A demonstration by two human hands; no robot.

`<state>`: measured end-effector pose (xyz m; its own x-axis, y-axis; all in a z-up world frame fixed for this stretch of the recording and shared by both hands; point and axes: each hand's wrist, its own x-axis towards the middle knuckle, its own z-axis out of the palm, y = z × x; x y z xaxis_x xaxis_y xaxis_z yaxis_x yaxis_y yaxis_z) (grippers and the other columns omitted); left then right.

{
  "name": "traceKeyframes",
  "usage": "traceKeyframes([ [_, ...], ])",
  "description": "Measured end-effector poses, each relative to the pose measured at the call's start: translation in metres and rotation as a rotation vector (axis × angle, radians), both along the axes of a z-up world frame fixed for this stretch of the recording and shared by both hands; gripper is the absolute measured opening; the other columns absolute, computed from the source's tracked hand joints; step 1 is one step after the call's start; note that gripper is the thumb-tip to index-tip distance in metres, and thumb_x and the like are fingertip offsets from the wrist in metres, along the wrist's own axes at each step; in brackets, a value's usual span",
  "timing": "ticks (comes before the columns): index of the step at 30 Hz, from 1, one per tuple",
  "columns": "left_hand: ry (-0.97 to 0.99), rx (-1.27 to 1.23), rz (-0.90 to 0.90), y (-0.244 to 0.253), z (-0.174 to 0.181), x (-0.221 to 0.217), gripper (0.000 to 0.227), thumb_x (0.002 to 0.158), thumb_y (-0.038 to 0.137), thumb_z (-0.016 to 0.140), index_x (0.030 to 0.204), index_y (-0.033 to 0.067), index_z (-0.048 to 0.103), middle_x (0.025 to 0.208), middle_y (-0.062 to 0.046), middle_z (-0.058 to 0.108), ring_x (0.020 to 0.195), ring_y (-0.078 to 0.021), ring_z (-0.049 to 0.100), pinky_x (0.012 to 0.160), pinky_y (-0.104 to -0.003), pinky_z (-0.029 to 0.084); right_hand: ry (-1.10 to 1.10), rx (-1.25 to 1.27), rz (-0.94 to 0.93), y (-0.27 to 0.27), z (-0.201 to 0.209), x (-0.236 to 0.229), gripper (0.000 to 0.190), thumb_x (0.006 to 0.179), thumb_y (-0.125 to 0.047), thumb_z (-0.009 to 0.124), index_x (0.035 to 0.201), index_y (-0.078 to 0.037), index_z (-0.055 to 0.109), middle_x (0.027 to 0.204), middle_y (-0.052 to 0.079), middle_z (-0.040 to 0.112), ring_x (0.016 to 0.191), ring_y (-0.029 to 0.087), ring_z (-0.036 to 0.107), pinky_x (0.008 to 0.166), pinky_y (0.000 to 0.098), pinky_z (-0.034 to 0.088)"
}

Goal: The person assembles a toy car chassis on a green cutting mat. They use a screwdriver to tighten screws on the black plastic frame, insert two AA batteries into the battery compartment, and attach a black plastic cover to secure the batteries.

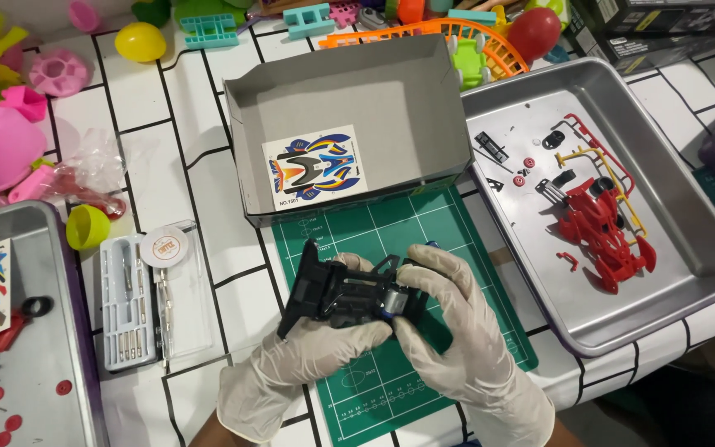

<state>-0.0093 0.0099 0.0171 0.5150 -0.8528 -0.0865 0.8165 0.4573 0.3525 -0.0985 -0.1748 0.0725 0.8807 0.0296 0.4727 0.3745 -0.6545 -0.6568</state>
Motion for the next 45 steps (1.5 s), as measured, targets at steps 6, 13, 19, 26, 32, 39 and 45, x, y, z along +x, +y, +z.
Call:
traceKeyframes([
  [6, -0.458, 0.249, 0.152, -0.003, 0.015, -0.004, 0.051, 0.092, 0.019, 0.076, 0.132, 0.0067, 0.047, 0.128, -0.008, 0.055, 0.127, -0.0217, 0.058, 0.115, -0.038, 0.045, 0.046, 0.049, -0.023, -0.002, -0.007, 0.001, 0.049, 0.09, -0.024, 0.073, 0.132, -0.006, 0.056, 0.143, 0.02, 0.056, 0.137, 0.035, 0.055, 0.117, 0.0498, 0.048],
  [13, -0.836, 0.581, 0.211, -0.005, 0.017, -0.006, 0.06, 0.095, 0.024, 0.067, 0.147, 0.0065, 0.045, 0.152, -0.016, 0.051, 0.146, -0.029, 0.047, 0.124, -0.043, 0.039, 0.016, 0.085, 0.016, -0.003, -0.006, 0.001, 0.043, 0.093, -0.018, 0.069, 0.132, -0.004, 0.059, 0.139, 0.02, 0.06, 0.135, 0.034, 0.057, 0.12, 0.0501, 0.046],
  [19, -0.516, 0.725, 0.158, -0.005, 0.03, -0.004, 0.05, 0.086, 0.023, 0.071, 0.133, 0.0066, 0.065, 0.128, -0.016, 0.073, 0.109, -0.0321, 0.076, 0.086, -0.043, 0.068, -0.024, 0.112, 0.04, -0.004, -0.009, 0.002, 0.043, 0.097, -0.001, 0.064, 0.139, -0.005, 0.058, 0.142, 0.014, 0.062, 0.137, 0.032, 0.06, 0.119, 0.0458, 0.053],
  [26, -0.578, 0.607, 0.163, -0.005, 0.025, 0.001, 0.061, 0.088, 0.041, 0.068, 0.135, 0.0043, 0.06, 0.133, -0.015, 0.068, 0.125, -0.0315, 0.068, 0.106, -0.04, 0.058, -0.19, 0.036, 0.112, 0.001, -0.002, 0.005, 0.037, 0.098, 0.011, 0.065, 0.13, -0.005, 0.06, 0.13, 0.013, 0.07, 0.126, 0.036, 0.07, 0.109, 0.0474, 0.063],
  [32, -0.646, 0.674, 0.19, -0.001, 0.035, 0.005, 0.056, 0.091, 0.04, 0.062, 0.137, 0.0086, 0.06, 0.13, -0.014, 0.069, 0.107, -0.029, 0.077, 0.068, -0.035, 0.072, -0.108, -0.202, 0.131, -0.003, -0.013, 0.0, 0.052, 0.095, 0.007, 0.055, 0.145, -0.009, 0.054, 0.142, 0.023, 0.06, 0.129, 0.039, 0.065, 0.11, 0.0525, 0.055],
  [39, -0.728, 0.632, 0.254, -0.005, 0.04, 0.001, 0.05, 0.095, 0.034, 0.061, 0.138, 0.0082, 0.058, 0.137, -0.012, 0.063, 0.125, -0.0241, 0.066, 0.095, -0.034, 0.063, -0.21, -0.064, 0.229, -0.004, -0.016, -0.002, 0.05, 0.09, 0.023, 0.041, 0.135, 0.008, 0.056, 0.143, 0.014, 0.061, 0.135, 0.039, 0.062, 0.114, 0.0592, 0.056],
  [45, -0.616, 0.743, 0.207, -0.005, 0.015, -0.002, 0.035, 0.094, 0.021, 0.064, 0.125, 0.0078, 0.069, 0.124, -0.014, 0.075, 0.113, -0.0293, 0.075, 0.102, -0.041, 0.064, -0.152, 0.138, -0.141, -0.004, -0.012, -0.008, 0.048, 0.094, 0.02, 0.052, 0.13, -0.006, 0.067, 0.132, 0.011, 0.069, 0.128, 0.026, 0.067, 0.117, 0.0359, 0.055],
])
